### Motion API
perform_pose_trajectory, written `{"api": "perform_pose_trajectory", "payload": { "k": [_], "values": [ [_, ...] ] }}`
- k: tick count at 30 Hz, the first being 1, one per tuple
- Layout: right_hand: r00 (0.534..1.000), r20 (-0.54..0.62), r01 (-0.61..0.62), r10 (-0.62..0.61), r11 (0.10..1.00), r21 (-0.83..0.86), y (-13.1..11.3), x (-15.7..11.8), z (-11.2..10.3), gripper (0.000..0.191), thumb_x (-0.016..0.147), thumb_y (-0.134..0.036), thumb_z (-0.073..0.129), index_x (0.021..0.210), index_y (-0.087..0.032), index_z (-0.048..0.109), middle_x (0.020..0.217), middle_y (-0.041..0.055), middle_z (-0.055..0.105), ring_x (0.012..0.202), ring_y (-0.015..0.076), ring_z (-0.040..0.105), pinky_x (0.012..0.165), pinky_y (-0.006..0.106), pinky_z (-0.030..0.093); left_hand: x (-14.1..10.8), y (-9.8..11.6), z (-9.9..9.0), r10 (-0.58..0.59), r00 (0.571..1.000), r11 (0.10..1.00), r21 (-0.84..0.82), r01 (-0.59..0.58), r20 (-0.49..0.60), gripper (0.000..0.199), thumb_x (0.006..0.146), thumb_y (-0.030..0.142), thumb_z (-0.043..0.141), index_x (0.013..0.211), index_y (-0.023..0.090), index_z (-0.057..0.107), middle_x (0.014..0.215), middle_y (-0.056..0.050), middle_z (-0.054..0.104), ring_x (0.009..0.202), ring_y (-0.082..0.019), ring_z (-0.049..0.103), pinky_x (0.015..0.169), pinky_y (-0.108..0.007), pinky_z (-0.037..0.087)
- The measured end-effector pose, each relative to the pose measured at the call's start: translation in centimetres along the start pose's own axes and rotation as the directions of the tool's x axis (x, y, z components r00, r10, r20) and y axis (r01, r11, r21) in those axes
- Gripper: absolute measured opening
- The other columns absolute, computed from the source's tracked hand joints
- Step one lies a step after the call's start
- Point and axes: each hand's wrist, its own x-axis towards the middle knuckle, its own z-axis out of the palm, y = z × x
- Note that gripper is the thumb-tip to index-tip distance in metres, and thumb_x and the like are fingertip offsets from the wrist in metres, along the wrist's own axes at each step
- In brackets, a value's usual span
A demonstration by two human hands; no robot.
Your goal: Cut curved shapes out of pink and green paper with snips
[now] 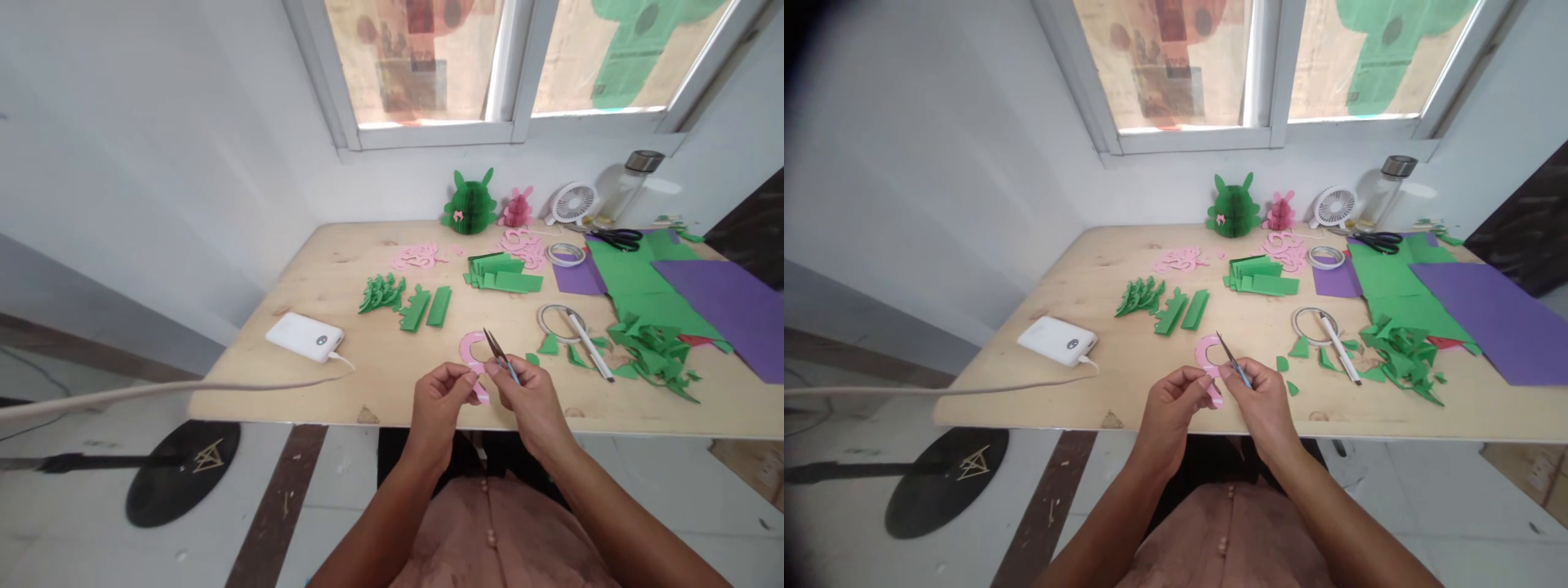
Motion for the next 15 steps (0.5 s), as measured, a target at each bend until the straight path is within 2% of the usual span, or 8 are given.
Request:
{"api": "perform_pose_trajectory", "payload": {
  "k": [6,11,15],
  "values": [
    [1.000,0.003,-0.010,0.010,1.000,0.030,0.16,0.51,-0.33,0.024,0.071,-0.039,0.070,0.066,-0.016,0.064,0.052,-0.0060,0.039,0.045,0.0069,0.021,0.042,0.023,0.013,0.35,-0.11,0.22,-0.015,1.000,1.000,0.002,0.015,0.012,0.015,0.069,0.027,0.070,0.066,0.014,0.064,0.056,0.001,0.059,0.053,-0.008,0.051,0.058,-0.021,0.043],
    [0.999,-0.029,0.016,-0.017,0.999,-0.033,0.26,0.50,-0.54,0.024,0.071,-0.038,0.069,0.062,-0.017,0.061,0.050,-0.0064,0.038,0.046,0.0077,0.024,0.042,0.023,0.016,0.34,-0.52,0.26,-0.039,0.999,0.999,-0.010,0.039,0.010,0.015,0.068,0.027,0.072,0.069,0.013,0.065,0.058,0.001,0.060,0.054,-0.009,0.052,0.058,-0.022,0.045],
    [0.999,-0.009,0.033,-0.034,0.995,-0.090,0.10,0.23,-0.76,0.026,0.072,-0.040,0.068,0.061,-0.017,0.061,0.048,-0.0058,0.039,0.045,0.0087,0.027,0.043,0.023,0.019,0.46,-0.06,0.52,-0.034,0.999,0.999,-0.041,0.034,-0.004,0.018,0.068,0.029,0.073,0.075,0.013,0.067,0.065,-0.001,0.063,0.057,-0.009,0.054,0.059,-0.022,0.047]
  ]
}}
